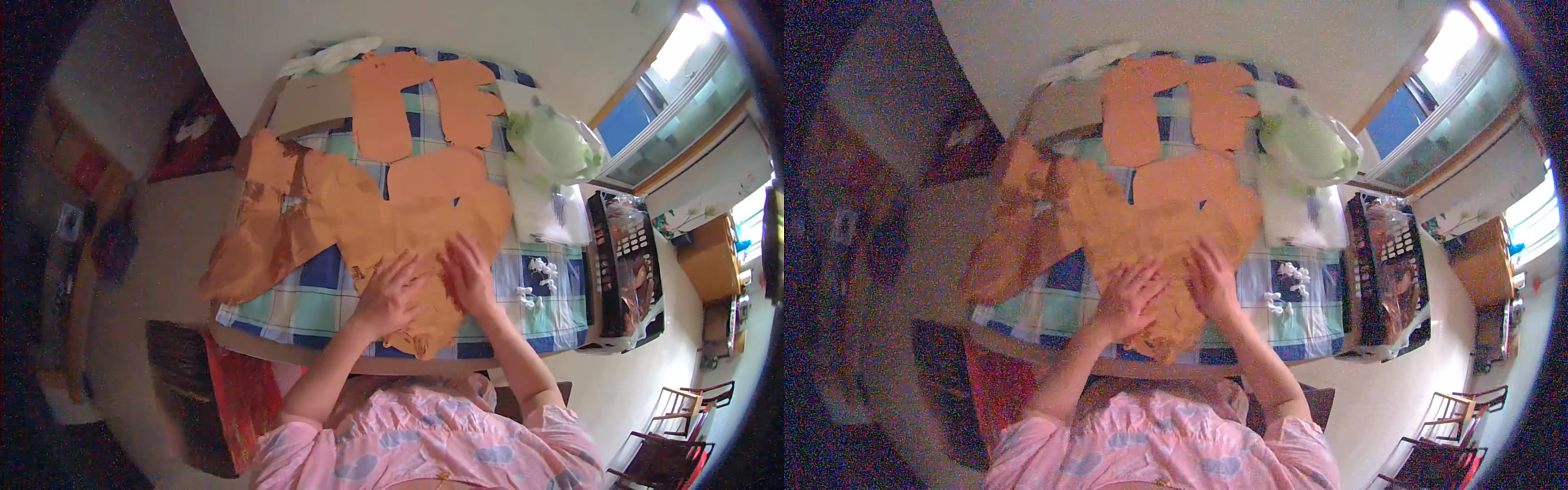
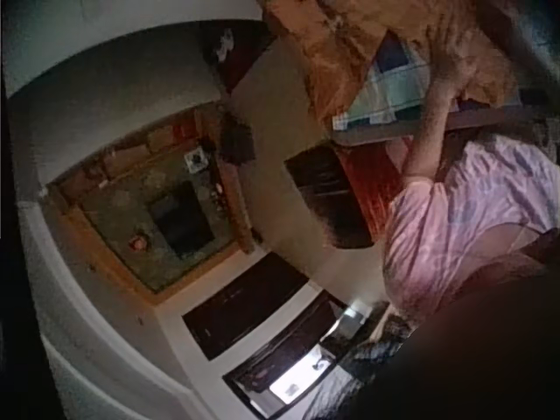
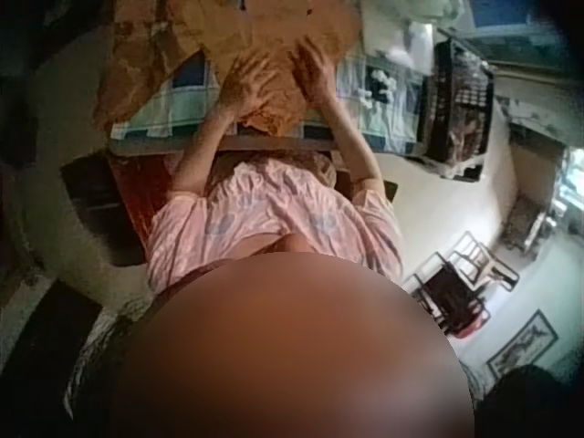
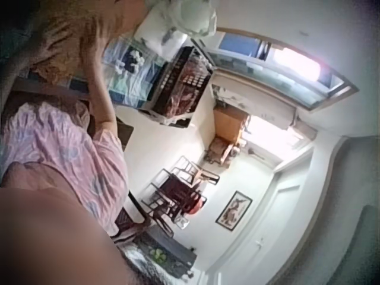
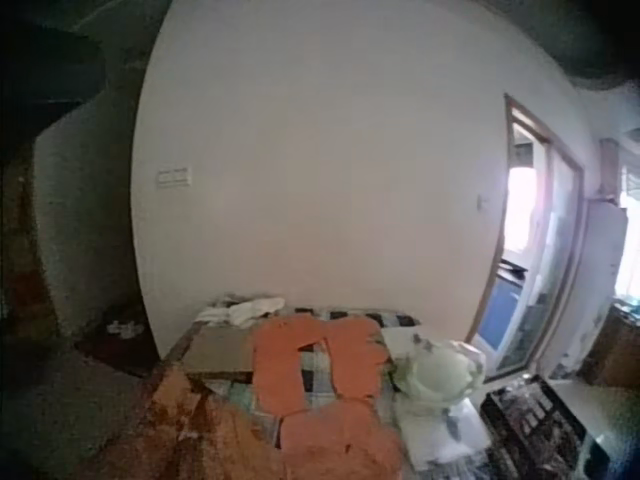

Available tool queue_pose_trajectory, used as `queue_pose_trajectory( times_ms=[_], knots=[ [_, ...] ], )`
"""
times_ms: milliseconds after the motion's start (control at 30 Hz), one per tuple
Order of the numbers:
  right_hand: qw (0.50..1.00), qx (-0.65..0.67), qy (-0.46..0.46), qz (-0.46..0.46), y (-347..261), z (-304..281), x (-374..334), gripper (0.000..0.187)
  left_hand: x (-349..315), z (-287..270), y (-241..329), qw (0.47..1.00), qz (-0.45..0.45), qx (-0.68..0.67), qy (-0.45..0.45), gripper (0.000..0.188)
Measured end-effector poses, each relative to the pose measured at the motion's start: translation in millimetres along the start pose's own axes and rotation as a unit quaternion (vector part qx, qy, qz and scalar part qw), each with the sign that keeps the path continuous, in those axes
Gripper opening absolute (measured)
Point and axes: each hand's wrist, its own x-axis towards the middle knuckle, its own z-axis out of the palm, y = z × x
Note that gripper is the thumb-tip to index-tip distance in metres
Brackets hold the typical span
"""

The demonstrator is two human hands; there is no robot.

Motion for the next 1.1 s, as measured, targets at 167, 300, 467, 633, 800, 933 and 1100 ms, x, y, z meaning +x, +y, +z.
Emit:
queue_pose_trajectory(
  times_ms=[167,300,467,633,800,933,1100],
  knots=[
    [0.975,0.074,0.145,0.155,16.9,-8.3,2.5,0.049,-4.7,29.3,-3.7,0.997,-0.001,0.043,-0.067,0.055],
    [0.987,-0.035,0.128,0.092,35.0,-3.4,0.2,0.048,-14.4,35.8,-2.0,0.992,-0.024,0.102,-0.065,0.051],
    [0.981,-0.032,0.151,0.116,46.0,1.0,2.0,0.044,-9.9,29.5,2.2,0.993,-0.022,0.109,-0.044,0.047],
    [0.981,-0.068,0.144,0.108,43.3,4.6,4.1,0.043,-16.0,25.9,8.1,0.991,-0.022,0.124,-0.045,0.045],
    [0.978,-0.133,0.127,0.101,39.8,4.3,3.9,0.039,-23.9,34.9,13.8,0.993,-0.03,0.11,-0.033,0.046],
    [0.975,-0.167,0.13,0.072,43.0,6.1,1.7,0.038,-22.0,31.3,17.0,0.995,-0.032,0.096,-0.025,0.046],
    [0.974,-0.182,0.114,0.07,38.9,6.1,4.1,0.036,-26.5,36.0,13.0,0.997,-0.04,0.073,0.001,0.042]
  ],
)
